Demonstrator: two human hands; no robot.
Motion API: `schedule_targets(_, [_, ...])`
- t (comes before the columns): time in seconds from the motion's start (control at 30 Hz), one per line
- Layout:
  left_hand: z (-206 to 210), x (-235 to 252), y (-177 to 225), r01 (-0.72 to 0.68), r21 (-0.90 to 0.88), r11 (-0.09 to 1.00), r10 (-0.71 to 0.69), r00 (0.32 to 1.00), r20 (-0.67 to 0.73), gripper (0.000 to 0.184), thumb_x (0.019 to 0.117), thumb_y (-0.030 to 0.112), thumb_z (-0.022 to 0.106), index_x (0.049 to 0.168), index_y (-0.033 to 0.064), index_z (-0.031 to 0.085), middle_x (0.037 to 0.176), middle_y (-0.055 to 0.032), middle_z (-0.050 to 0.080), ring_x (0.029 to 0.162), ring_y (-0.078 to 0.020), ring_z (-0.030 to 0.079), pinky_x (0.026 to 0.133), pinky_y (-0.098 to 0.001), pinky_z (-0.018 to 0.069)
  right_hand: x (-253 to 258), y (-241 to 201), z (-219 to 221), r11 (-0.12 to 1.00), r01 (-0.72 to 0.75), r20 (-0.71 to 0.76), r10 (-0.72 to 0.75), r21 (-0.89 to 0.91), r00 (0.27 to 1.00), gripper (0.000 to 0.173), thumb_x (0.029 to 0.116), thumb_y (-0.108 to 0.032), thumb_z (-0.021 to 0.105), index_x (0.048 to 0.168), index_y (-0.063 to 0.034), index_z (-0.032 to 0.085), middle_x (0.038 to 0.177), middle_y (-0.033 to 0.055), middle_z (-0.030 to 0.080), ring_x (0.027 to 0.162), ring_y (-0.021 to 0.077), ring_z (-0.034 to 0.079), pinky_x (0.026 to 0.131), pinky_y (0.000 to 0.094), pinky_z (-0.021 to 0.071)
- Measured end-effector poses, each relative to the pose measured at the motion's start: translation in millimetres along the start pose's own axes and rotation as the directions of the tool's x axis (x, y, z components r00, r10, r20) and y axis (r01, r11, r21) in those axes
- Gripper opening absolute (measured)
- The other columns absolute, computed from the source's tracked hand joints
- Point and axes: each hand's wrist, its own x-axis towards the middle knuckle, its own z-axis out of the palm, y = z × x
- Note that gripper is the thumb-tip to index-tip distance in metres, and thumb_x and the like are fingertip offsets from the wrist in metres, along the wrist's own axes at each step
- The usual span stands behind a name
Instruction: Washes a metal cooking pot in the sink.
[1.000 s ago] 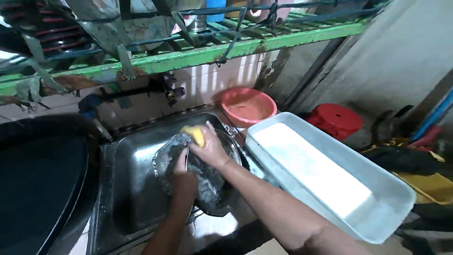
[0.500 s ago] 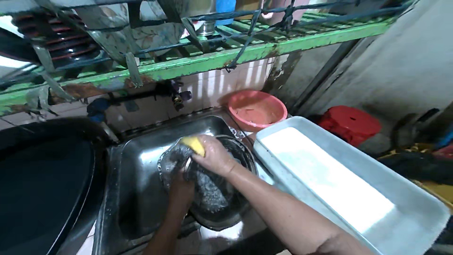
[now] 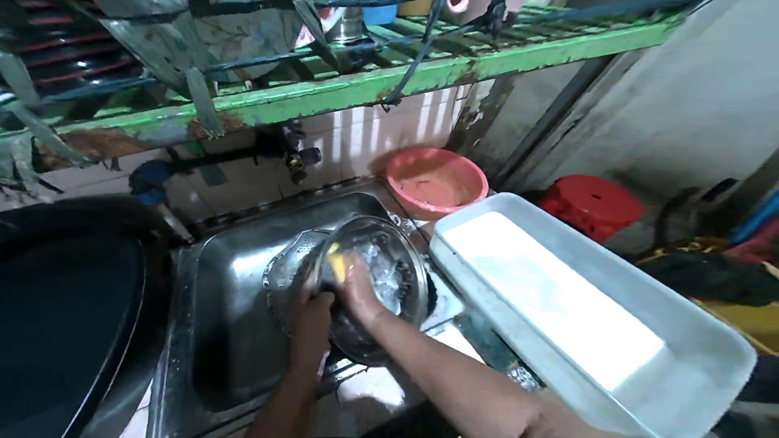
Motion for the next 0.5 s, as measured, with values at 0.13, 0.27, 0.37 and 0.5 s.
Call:
schedule_targets(0.13, [-36, 14, 25, -0.124, 0.088, 0.988, 0.132, 0.988, -0.085, 0.058, 0.0932, -0.003, 0.058, 0.148, 0.0152, 0.054, 0.131, -0.0134, 0.065, 0.106, -0.0229, 0.065, 0.087, -0.0448, 0.0536, -11, 10, -14, 0.948, 0.276, 0.499, -0.163, -0.161, 0.851, 0.047, 0.0900, -0.009, 0.072, 0.135, -0.0013, 0.061, 0.138, 0.0206, 0.061, 0.131, 0.0360, 0.056, 0.112, 0.0540, 0.0443])
schedule_targets(0.27, [-44, 20, 28, -0.154, 0.117, 0.981, 0.158, 0.987, -0.022, 0.056, 0.0916, -0.008, 0.059, 0.144, 0.0125, 0.059, 0.144, -0.0081, 0.060, 0.120, -0.0201, 0.063, 0.097, -0.0440, 0.0531, 26, 29, -58, 0.701, 0.497, 0.415, -0.305, -0.512, 0.857, 0.035, 0.0884, -0.002, 0.071, 0.123, -0.0100, 0.072, 0.127, 0.0157, 0.067, 0.124, 0.0402, 0.059, 0.102, 0.0616, 0.0483])
schedule_targets(0.37, [-38, 13, 31, -0.232, 0.118, 0.966, 0.226, 0.972, 0.057, 0.049, 0.0945, -0.007, 0.057, 0.141, 0.0085, 0.061, 0.149, -0.0055, 0.056, 0.128, -0.0152, 0.059, 0.104, -0.0379, 0.0506, 42, 30, -80, 0.558, 0.557, 0.216, -0.561, -0.615, 0.799, 0.034, 0.0857, -0.005, 0.075, 0.119, -0.0132, 0.074, 0.121, 0.0134, 0.071, 0.117, 0.0388, 0.064, 0.098, 0.0600, 0.0503])
schedule_targets(0.5, [-33, 17, 41, -0.349, -0.017, 0.937, 0.349, 0.937, 0.015, 0.051, 0.0952, -0.010, 0.050, 0.142, 0.0080, 0.060, 0.156, -0.0033, 0.049, 0.139, -0.0122, 0.050, 0.113, -0.0328, 0.0435, 15, 38, -55, 0.668, 0.397, 0.263, -0.298, -0.630, 0.918, 0.040, 0.0894, -0.017, 0.074, 0.129, -0.0122, 0.070, 0.130, 0.0153, 0.067, 0.125, 0.0397, 0.058, 0.107, 0.0628, 0.0427])
